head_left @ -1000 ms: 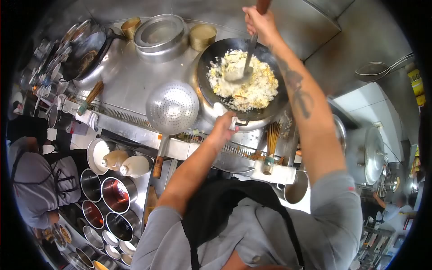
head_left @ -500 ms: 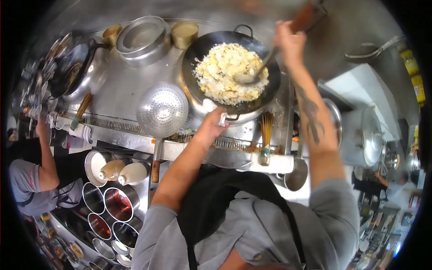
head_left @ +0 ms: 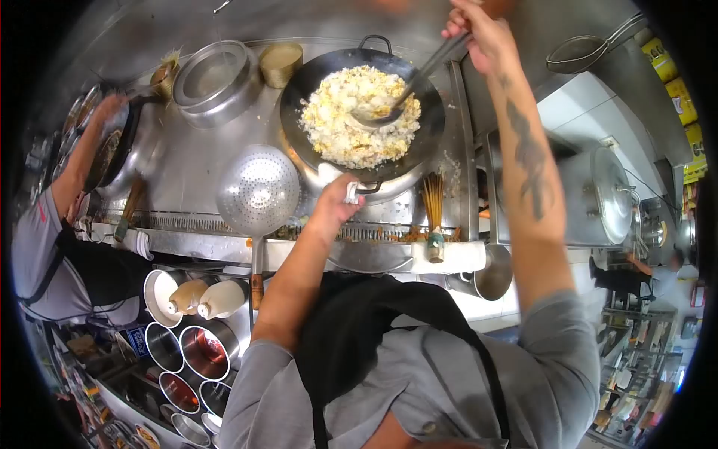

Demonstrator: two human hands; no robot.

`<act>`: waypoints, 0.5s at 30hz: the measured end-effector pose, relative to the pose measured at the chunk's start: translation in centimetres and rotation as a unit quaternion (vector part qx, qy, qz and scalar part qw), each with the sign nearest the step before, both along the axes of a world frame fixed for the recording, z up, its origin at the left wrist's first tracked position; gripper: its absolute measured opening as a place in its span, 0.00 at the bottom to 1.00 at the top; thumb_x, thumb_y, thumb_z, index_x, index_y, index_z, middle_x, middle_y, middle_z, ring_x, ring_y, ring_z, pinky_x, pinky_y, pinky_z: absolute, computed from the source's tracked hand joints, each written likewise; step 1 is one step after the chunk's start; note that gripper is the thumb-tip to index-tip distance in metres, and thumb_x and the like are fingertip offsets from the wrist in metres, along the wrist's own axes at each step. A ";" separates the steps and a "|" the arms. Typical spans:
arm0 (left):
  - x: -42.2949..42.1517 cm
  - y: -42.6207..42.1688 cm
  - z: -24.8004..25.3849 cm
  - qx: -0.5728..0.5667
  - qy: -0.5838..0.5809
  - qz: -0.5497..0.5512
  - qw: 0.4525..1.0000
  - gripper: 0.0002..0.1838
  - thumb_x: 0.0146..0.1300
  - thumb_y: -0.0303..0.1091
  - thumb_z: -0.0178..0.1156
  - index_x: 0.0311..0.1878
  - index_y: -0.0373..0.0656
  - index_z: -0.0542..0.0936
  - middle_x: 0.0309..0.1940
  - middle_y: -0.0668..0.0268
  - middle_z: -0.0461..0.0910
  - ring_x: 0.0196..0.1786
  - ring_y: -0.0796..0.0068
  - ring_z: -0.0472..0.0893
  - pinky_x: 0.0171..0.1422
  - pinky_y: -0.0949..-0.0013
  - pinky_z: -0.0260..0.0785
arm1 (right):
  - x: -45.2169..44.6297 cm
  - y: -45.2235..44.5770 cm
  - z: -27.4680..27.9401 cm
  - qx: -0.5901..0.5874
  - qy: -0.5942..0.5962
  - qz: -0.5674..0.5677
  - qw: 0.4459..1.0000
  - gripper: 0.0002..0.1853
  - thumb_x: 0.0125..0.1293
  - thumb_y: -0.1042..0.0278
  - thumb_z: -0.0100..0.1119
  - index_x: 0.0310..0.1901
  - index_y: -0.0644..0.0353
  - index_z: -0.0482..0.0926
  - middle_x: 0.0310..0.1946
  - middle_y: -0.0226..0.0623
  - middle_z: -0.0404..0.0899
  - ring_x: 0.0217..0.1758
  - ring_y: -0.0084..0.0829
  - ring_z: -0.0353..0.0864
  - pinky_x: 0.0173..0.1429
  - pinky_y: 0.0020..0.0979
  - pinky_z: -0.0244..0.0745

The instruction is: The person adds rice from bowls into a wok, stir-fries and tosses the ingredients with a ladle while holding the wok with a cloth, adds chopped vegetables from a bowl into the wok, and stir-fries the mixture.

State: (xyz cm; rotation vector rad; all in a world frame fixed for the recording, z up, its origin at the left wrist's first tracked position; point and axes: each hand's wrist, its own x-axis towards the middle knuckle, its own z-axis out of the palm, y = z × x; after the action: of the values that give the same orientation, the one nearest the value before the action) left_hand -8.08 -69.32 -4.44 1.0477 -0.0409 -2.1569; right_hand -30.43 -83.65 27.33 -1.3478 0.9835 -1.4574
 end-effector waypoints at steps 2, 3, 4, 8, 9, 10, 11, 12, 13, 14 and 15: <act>-0.1 -0.4 0.2 0.009 -0.022 0.011 1.000 0.06 0.57 0.31 0.58 0.37 0.46 0.73 0.32 0.65 0.75 0.32 0.71 0.74 0.26 0.71 0.67 | 4.4 2.0 -3.4 -0.031 -0.004 -0.088 0.996 0.11 0.60 0.68 0.63 0.24 0.56 0.71 0.17 0.27 0.67 0.22 0.23 0.69 0.31 0.30 0.71; -0.2 0.5 1.2 0.027 -0.051 0.020 0.998 0.06 0.57 0.31 0.58 0.37 0.45 0.73 0.33 0.65 0.75 0.33 0.71 0.74 0.27 0.72 0.67 | 6.0 3.1 -6.2 -0.039 -0.010 -0.134 0.990 0.12 0.60 0.68 0.63 0.24 0.56 0.71 0.17 0.27 0.67 0.21 0.23 0.69 0.31 0.29 0.70; -0.2 1.9 2.2 -0.039 -0.022 0.035 0.998 0.06 0.58 0.31 0.57 0.38 0.46 0.73 0.35 0.65 0.75 0.33 0.72 0.73 0.28 0.72 0.66 | 6.7 2.2 -7.0 -0.047 -0.017 -0.060 0.997 0.12 0.62 0.68 0.60 0.24 0.58 0.69 0.16 0.27 0.65 0.19 0.23 0.66 0.28 0.29 0.68; -0.4 10.1 12.4 0.018 -0.019 0.067 0.997 0.07 0.61 0.32 0.54 0.42 0.49 0.71 0.35 0.66 0.74 0.34 0.73 0.73 0.29 0.70 0.66 | 3.8 1.0 2.1 -0.042 0.065 -0.107 0.991 0.14 0.64 0.61 0.59 0.24 0.59 0.73 0.14 0.28 0.68 0.13 0.22 0.66 0.15 0.26 0.61; -0.1 11.4 14.5 0.009 -0.017 0.048 0.999 0.07 0.63 0.33 0.53 0.43 0.50 0.71 0.34 0.67 0.73 0.33 0.73 0.73 0.29 0.70 0.66 | 2.4 -0.7 2.5 -0.139 -0.027 -0.092 0.986 0.14 0.64 0.62 0.59 0.23 0.58 0.71 0.13 0.29 0.68 0.12 0.24 0.66 0.14 0.28 0.61; 0.0 11.2 14.3 0.063 -0.049 0.056 0.995 0.07 0.65 0.34 0.51 0.45 0.50 0.70 0.35 0.67 0.74 0.33 0.74 0.73 0.28 0.70 0.65 | 2.2 -0.8 3.3 -0.125 -0.063 -0.123 0.982 0.14 0.64 0.64 0.58 0.22 0.57 0.72 0.12 0.29 0.67 0.12 0.26 0.67 0.15 0.28 0.61; -0.2 10.5 14.5 0.059 -0.046 0.071 0.995 0.06 0.65 0.35 0.51 0.43 0.48 0.71 0.37 0.68 0.75 0.32 0.75 0.72 0.28 0.70 0.65 | 2.3 -0.8 3.8 -0.111 -0.099 -0.154 0.977 0.13 0.63 0.65 0.57 0.22 0.57 0.72 0.11 0.29 0.66 0.12 0.28 0.68 0.15 0.28 0.62; -0.2 9.1 13.9 0.029 -0.016 0.082 0.996 0.05 0.65 0.35 0.52 0.42 0.48 0.71 0.35 0.67 0.75 0.32 0.75 0.72 0.27 0.71 0.65 | 2.1 -1.4 0.9 -0.167 -0.089 -0.113 0.975 0.11 0.62 0.66 0.56 0.26 0.62 0.74 0.12 0.30 0.68 0.13 0.28 0.69 0.15 0.29 0.62; -0.4 8.3 11.9 -0.004 0.014 0.087 0.996 0.05 0.64 0.34 0.52 0.42 0.47 0.71 0.34 0.66 0.75 0.31 0.75 0.72 0.27 0.71 0.64 | 4.6 0.0 -0.4 -0.084 0.011 -0.236 0.968 0.11 0.63 0.64 0.56 0.29 0.63 0.73 0.13 0.31 0.70 0.13 0.27 0.69 0.16 0.30 0.62; -0.4 8.2 5.6 -0.076 0.027 0.079 0.994 0.05 0.63 0.33 0.53 0.41 0.46 0.71 0.30 0.64 0.74 0.32 0.74 0.73 0.26 0.72 0.65 | 7.3 3.7 -1.4 -0.082 0.085 -0.279 0.953 0.11 0.64 0.63 0.57 0.34 0.64 0.74 0.14 0.32 0.71 0.12 0.26 0.69 0.16 0.30 0.63; 0.0 9.0 2.6 -0.061 -0.002 0.060 0.996 0.06 0.63 0.33 0.53 0.42 0.46 0.71 0.30 0.65 0.74 0.32 0.74 0.74 0.26 0.71 0.65 | 7.9 3.5 -2.2 -0.059 0.035 -0.267 0.961 0.12 0.63 0.62 0.59 0.36 0.64 0.74 0.13 0.32 0.70 0.12 0.25 0.68 0.16 0.28 0.63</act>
State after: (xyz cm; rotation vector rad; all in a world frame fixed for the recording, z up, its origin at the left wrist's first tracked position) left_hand -8.08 -60.33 -1.85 0.9609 -0.1085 -2.0180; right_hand -22.49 -80.12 25.10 -1.2801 1.3997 -1.9006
